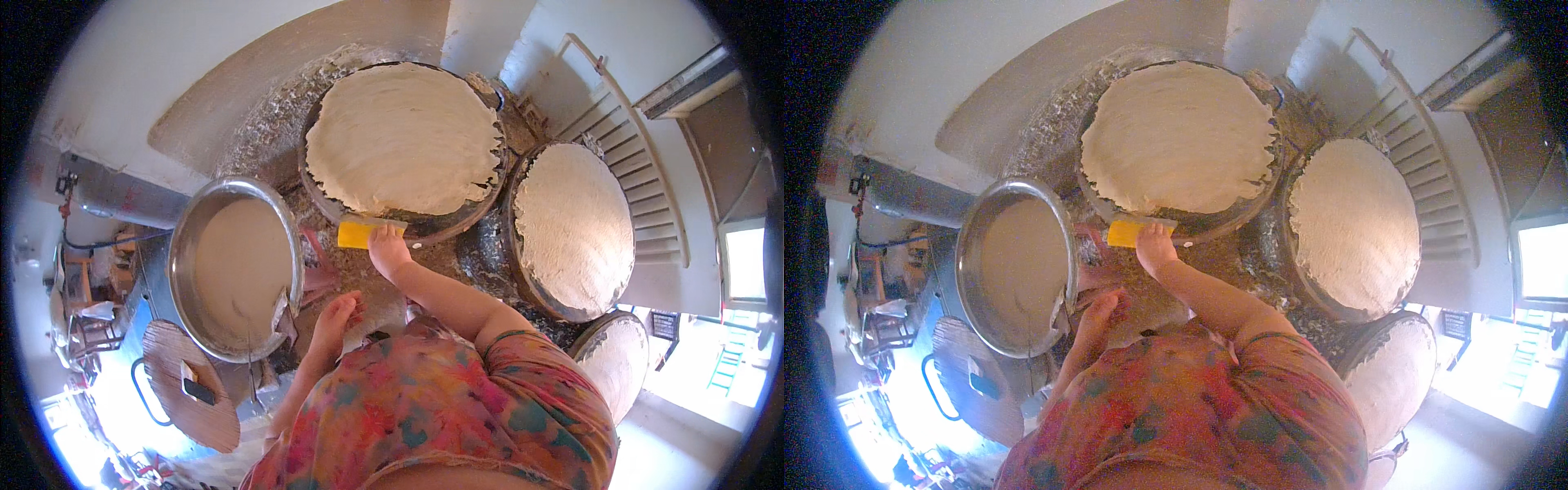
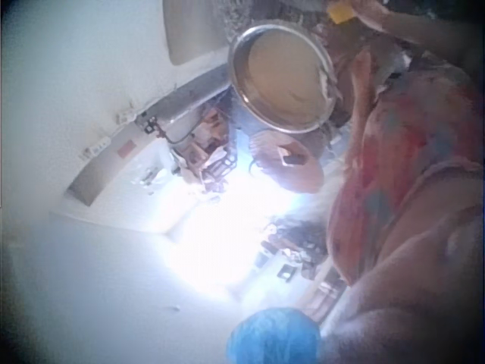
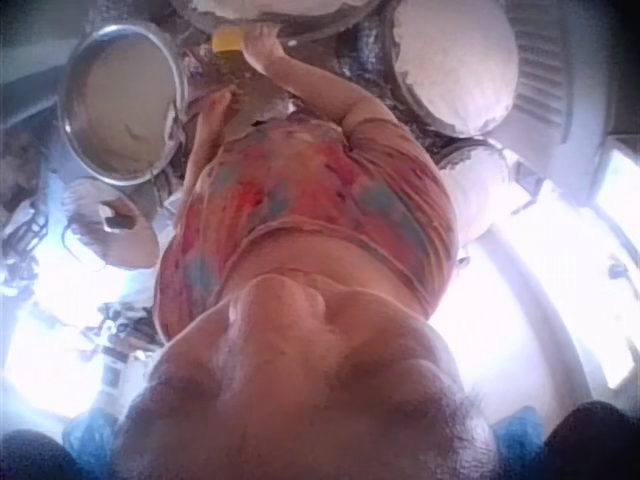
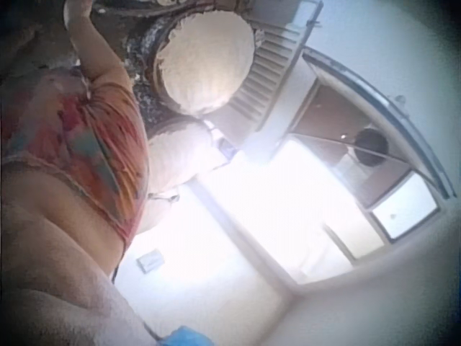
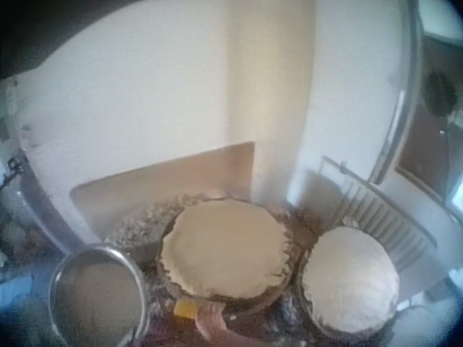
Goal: The person scoops a wet plaster-like mixture from a metal bowl and spreads it onto the flat tops of several large round drums using a trowel and a yellow plastic scraper. They repeatedly smooth the surface and remove excess material from the edges.
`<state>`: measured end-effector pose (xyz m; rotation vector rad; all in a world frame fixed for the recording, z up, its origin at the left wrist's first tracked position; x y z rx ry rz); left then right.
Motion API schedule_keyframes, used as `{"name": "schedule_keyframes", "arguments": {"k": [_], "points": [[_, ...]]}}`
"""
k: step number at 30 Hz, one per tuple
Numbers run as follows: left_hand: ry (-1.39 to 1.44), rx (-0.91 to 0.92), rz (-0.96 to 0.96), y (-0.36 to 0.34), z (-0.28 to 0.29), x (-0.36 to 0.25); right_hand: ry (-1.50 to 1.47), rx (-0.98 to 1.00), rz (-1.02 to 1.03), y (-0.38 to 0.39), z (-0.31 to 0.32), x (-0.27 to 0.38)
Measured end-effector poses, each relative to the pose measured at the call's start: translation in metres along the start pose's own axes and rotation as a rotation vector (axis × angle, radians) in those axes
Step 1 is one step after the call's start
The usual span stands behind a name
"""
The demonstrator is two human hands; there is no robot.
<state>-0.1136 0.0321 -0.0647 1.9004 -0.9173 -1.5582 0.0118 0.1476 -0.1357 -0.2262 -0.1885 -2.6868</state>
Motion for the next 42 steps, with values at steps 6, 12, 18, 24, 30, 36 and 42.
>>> {"name": "schedule_keyframes", "arguments": {"k": [6, 12, 18, 24, 30, 36, 42], "points": [[0.046, 0.082, -0.001, -0.021, -0.010, -0.008, 0.180, 0.106, -0.251, 0.011, -0.022, -0.042], [0.069, 0.008, -0.024, -0.026, -0.009, -0.018, 0.226, 0.111, -0.340, 0.039, -0.011, -0.130], [-0.016, -0.042, 0.020, -0.030, 0.006, -0.013, 0.343, 0.003, -0.243, 0.062, 0.023, -0.213], [-0.281, -0.077, -0.129, -0.049, 0.017, -0.023, 0.382, 0.056, -0.407, 0.010, 0.043, -0.330], [0.212, -0.056, 0.027, -0.101, 0.049, -0.046, -0.280, -0.440, -0.969, 0.010, 0.104, -0.403], [0.244, -0.296, -0.023, -0.186, 0.061, -0.085, -0.488, -0.611, -0.719, 0.071, 0.110, -0.326], [0.164, -0.410, -0.024, -0.250, 0.058, -0.108, -0.501, -0.552, -0.603, 0.146, 0.082, -0.251]]}}
Point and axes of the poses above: each hand's wrist, its own y-axis away from the middle knuckle, its own z-axis out of the back of the hand, x = y × z, the point moved 5 cm from there along -y, towards the middle knuckle, and after that the axes turned 7 degrees about z, right-handed, at the moved point
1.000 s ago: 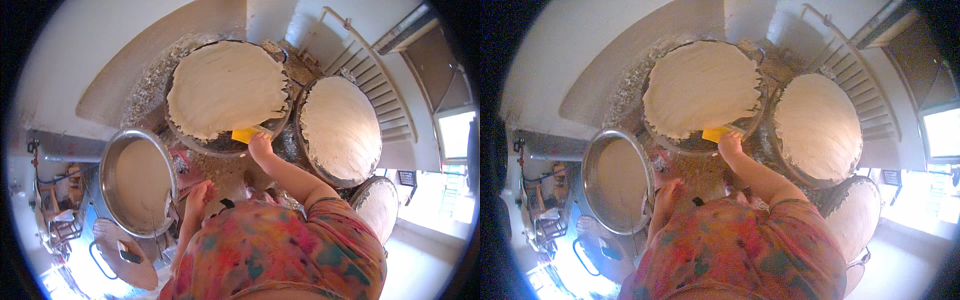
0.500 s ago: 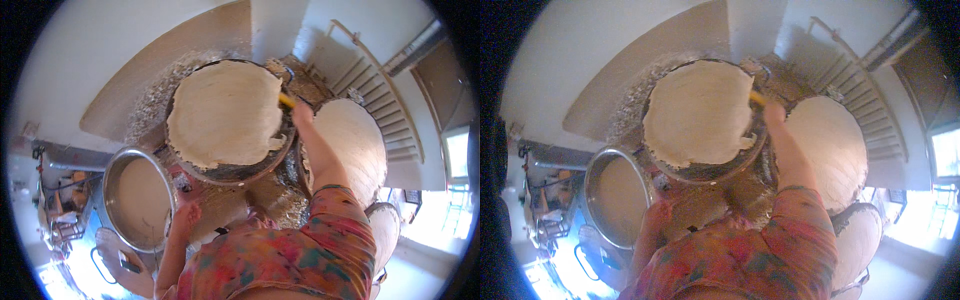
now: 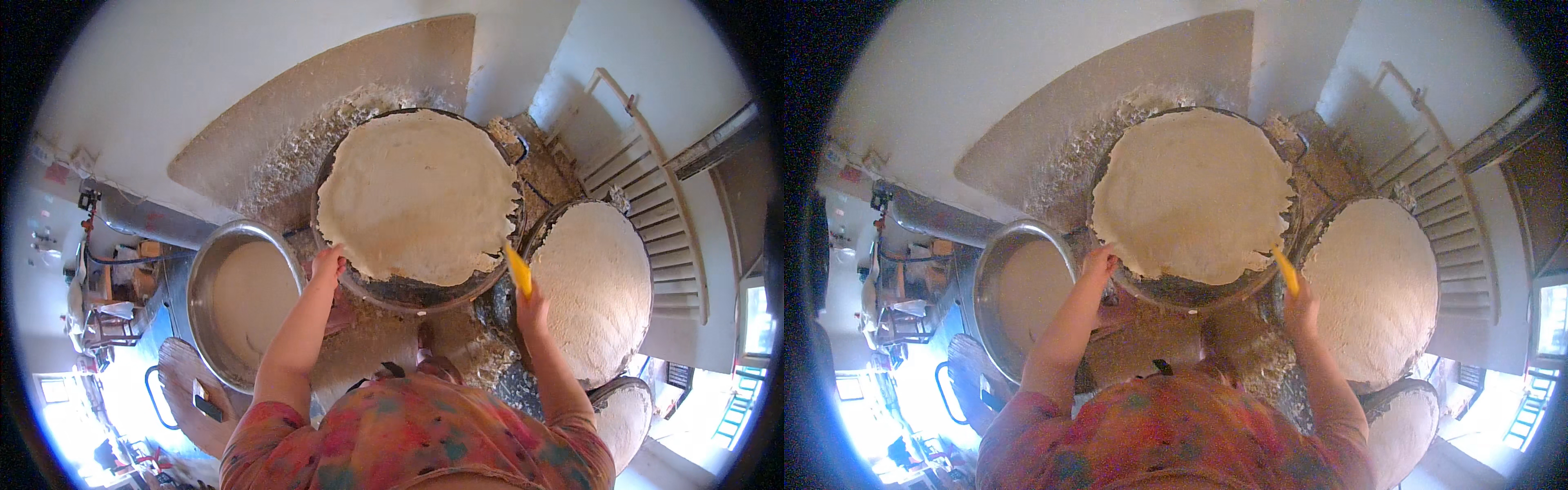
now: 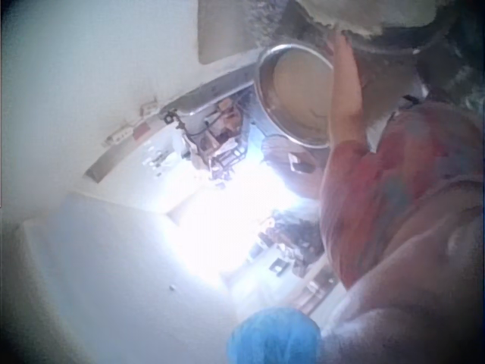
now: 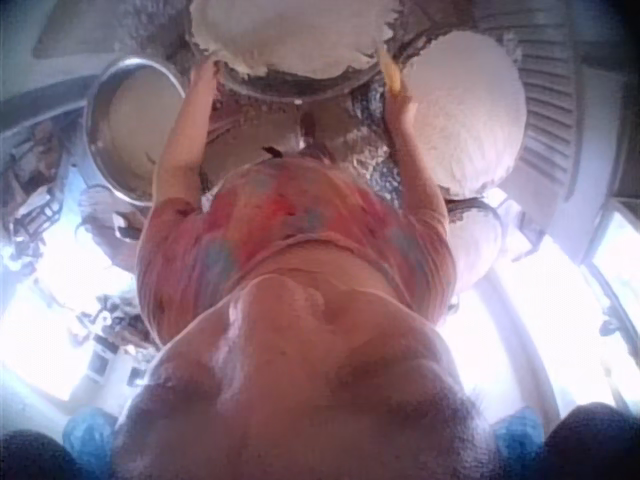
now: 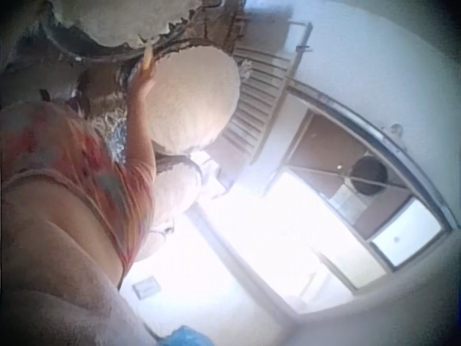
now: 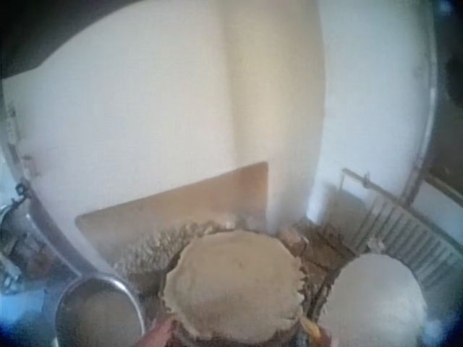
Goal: The person scoops a wet plaster-like mixture from a metal bowl and spreads it onto the flat tops of several large round drums using a trowel and a yellow plastic scraper. They repeatedly smooth the surface and remove excess material from the edges.
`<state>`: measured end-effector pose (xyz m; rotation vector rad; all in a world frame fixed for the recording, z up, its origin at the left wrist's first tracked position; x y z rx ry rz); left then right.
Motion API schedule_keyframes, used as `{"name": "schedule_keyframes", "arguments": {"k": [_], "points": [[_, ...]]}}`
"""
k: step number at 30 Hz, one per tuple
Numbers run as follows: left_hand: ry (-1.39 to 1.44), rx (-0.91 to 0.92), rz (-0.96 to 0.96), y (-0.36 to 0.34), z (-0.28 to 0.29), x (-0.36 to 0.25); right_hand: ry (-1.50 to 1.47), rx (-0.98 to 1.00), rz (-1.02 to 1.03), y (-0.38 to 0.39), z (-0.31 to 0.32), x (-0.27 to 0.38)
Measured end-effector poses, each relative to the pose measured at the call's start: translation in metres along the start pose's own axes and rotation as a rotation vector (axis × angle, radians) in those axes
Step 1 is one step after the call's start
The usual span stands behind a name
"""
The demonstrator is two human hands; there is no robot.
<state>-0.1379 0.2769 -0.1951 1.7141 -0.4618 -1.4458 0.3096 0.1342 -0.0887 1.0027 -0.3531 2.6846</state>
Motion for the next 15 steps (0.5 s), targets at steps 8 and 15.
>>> {"name": "schedule_keyframes", "arguments": {"k": [8, 15], "points": [[0.015, 0.036, -0.385, 0.033, -0.040, -0.027, -0.166, 0.327, 0.062, 0.110, -0.013, 0.018], [-0.091, 0.112, 0.014, 0.017, -0.058, -0.020, -0.219, 0.392, 0.059, 0.134, -0.026, 0.024]]}}
Point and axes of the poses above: each hand's wrist, its own y-axis away from the middle knuckle, its own z-axis out of the back of the hand, x = y × z, the point moved 5 cm from there along -y, towards the middle knuckle, and after that the axes turned 7 degrees about z, right-handed, at the moved point
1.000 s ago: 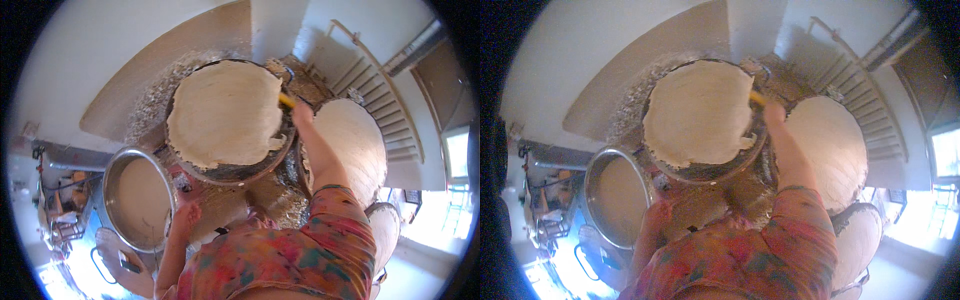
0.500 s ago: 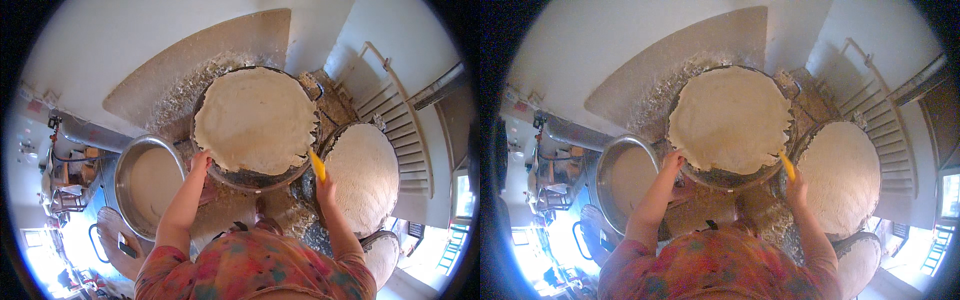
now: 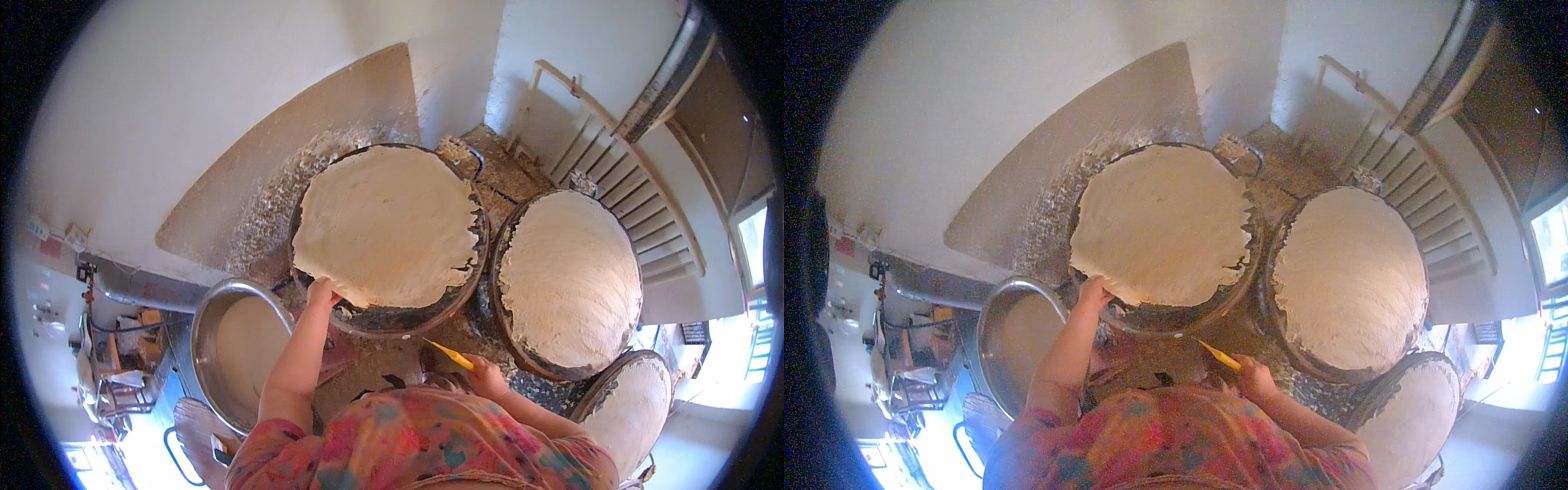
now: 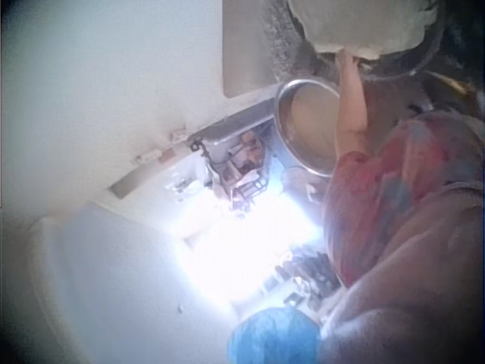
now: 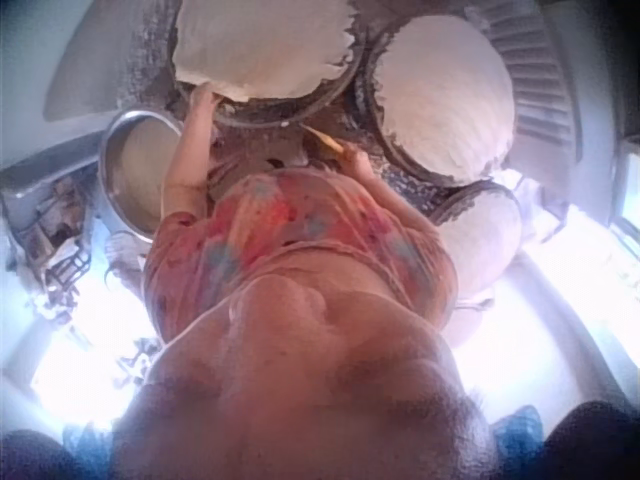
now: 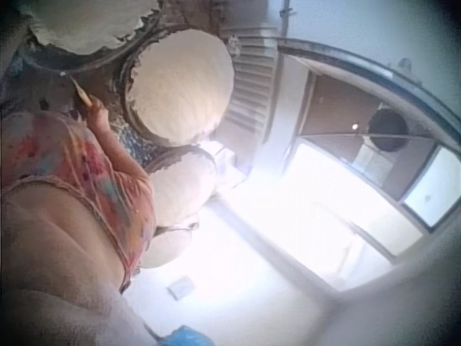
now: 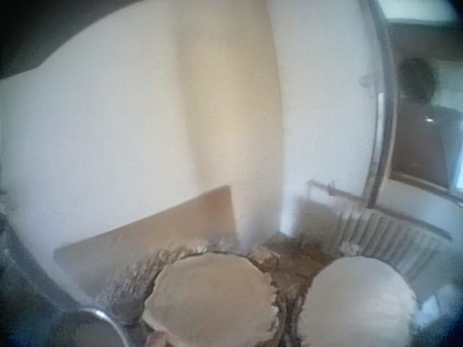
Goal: The person scoops a wet plaster-like mixture from a metal bowl and spreads it onto the flat tops of several large round drums using a trowel and a yellow plastic scraper. They repeatedly smooth the surface and remove excess material from the edges.
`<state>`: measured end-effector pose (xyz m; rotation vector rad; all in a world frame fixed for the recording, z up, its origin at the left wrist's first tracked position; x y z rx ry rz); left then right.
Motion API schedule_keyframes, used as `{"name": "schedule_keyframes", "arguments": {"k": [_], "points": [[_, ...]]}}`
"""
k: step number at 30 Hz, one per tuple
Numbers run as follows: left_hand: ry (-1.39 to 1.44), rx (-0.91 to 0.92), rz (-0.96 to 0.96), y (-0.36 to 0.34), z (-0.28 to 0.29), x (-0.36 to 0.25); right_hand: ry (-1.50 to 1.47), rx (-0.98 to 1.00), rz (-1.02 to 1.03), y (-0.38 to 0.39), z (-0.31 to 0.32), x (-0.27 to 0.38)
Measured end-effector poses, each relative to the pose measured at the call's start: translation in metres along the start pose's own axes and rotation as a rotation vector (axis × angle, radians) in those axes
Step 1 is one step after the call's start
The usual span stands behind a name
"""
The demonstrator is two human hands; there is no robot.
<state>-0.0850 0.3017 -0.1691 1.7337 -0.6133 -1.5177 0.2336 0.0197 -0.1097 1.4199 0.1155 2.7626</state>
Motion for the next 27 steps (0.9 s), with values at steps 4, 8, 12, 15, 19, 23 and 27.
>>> {"name": "schedule_keyframes", "arguments": {"k": [4, 8, 12, 15, 19, 23, 27], "points": [[0.032, 0.080, -0.243, 0.031, -0.035, -0.052, 0.033, -0.004, -0.078, 0.000, 0.004, -0.006], [0.052, 0.184, -0.407, 0.086, -0.061, -0.113, 0.045, 0.002, -0.122, 0.002, 0.008, -0.006], [0.256, 0.289, -0.604, 0.126, -0.044, -0.133, 0.030, -0.008, -0.154, 0.013, 0.006, -0.005], [0.326, 0.210, -0.391, 0.103, -0.018, -0.101, 0.016, 0.000, -0.154, 0.024, -0.001, -0.006], [0.326, 0.171, -0.206, 0.045, -0.004, -0.027, 0.009, 0.000, -0.132, 0.038, -0.013, -0.010], [0.234, 0.129, -0.042, 0.021, 0.011, 0.042, 0.082, 0.016, -0.168, 0.046, -0.024, -0.019], [0.123, 0.147, -0.018, 0.043, 0.039, 0.077, 0.221, 0.136, -0.205, 0.056, -0.038, -0.021]]}}
Point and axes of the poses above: each hand's wrist, its own y-axis away from the middle knuckle, its own z-axis out of the back of the hand, x = y × z, the point moved 5 cm from there along -y, towards the middle knuckle, and after that the axes turned 7 degrees about z, right-handed, at the moved point
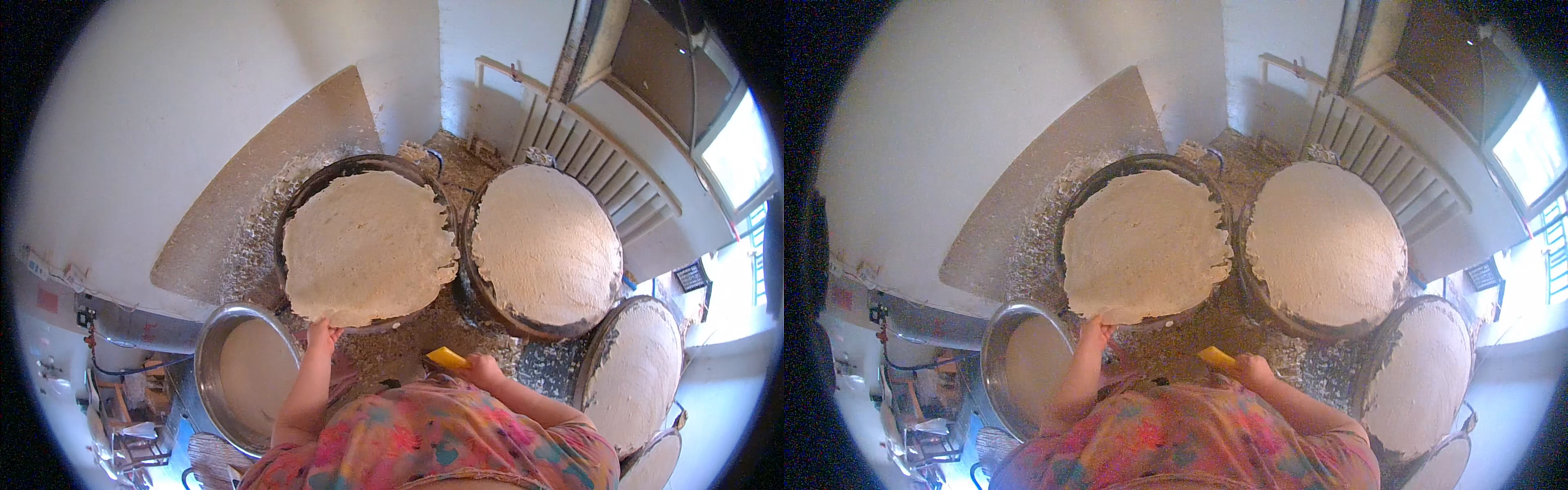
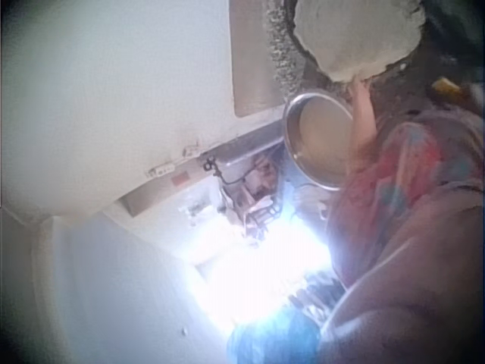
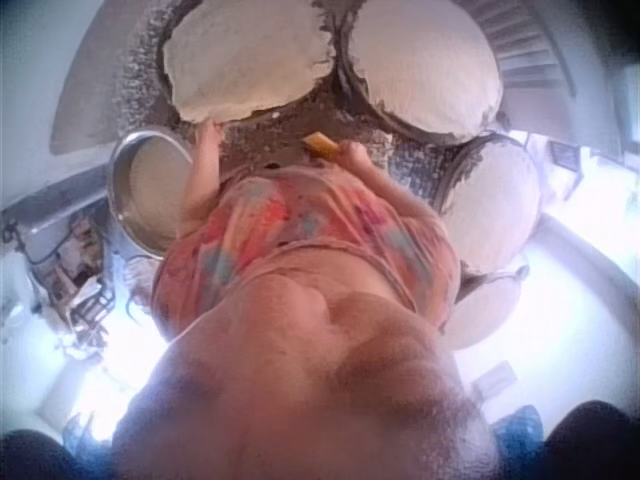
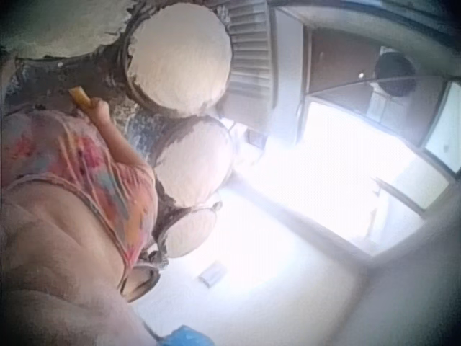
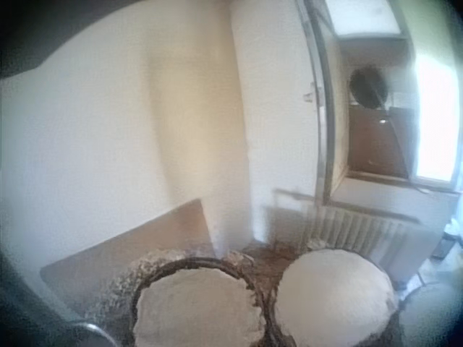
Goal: The person scoops a wet plaster-like mixture from a metal bowl and spreads it onto the flat tops of several large round drums using a trowel and a yellow plastic scraper. They repeatedly smooth the surface and remove excess material from the edges.
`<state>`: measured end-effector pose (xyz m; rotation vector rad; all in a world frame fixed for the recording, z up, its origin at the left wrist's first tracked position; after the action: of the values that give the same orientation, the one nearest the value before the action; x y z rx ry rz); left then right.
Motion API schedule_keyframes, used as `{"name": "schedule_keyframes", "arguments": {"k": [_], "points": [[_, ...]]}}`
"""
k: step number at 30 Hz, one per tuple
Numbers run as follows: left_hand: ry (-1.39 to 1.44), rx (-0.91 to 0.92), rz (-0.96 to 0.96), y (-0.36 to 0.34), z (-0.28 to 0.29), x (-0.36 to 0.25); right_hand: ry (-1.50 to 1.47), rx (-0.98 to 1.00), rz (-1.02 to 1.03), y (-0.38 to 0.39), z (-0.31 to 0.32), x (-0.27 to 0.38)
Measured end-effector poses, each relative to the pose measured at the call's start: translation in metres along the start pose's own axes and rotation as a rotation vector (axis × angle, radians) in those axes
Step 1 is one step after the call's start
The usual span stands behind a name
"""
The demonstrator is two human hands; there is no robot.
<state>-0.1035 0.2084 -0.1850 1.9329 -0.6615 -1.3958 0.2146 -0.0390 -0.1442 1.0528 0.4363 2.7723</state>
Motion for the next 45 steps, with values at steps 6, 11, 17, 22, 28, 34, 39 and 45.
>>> {"name": "schedule_keyframes", "arguments": {"k": [6, 11, 17, 22, 28, 34, 39, 45], "points": [[-0.090, 0.143, -0.135, 0.070, 0.026, 0.005, 0.009, -0.120, 0.192, 0.029, -0.024, 0.046], [-0.143, 0.279, -0.313, 0.151, 0.029, -0.011, 0.251, -0.445, 0.442, 0.053, -0.038, 0.115], [-0.101, 0.400, -0.396, 0.250, 0.043, -0.018, 0.220, -0.737, 0.411, 0.104, -0.030, 0.169], [-0.142, 0.394, -0.386, 0.309, 0.057, -0.010, 0.294, -0.739, 0.439, 0.171, -0.037, 0.190], [-0.253, 0.411, -0.390, 0.349, 0.067, 0.025, 0.220, -0.728, 0.394, 0.246, -0.074, 0.179], [-0.423, 0.493, -0.272, 0.358, 0.075, 0.091, 0.108, -0.719, 0.209, 0.327, -0.120, 0.156], [-0.734, 0.535, -0.295, 0.380, 0.063, 0.162, 0.042, -0.813, 0.070, 0.432, -0.159, 0.139], [-0.940, 0.873, -0.300, 0.481, 0.009, 0.288, -0.150, -1.074, -0.138, 0.591, -0.216, 0.118]]}}
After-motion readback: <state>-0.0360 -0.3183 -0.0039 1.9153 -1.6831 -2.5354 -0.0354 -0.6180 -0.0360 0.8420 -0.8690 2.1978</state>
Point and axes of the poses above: each hand's wrist, its own y-axis away from the middle knuckle, its own z-axis out of the back of the hand, x = y × z, the point moved 5 cm from there along -y, towards the middle knuckle, and after that the axes turned 7 degrees about z, right-handed, at the moved point
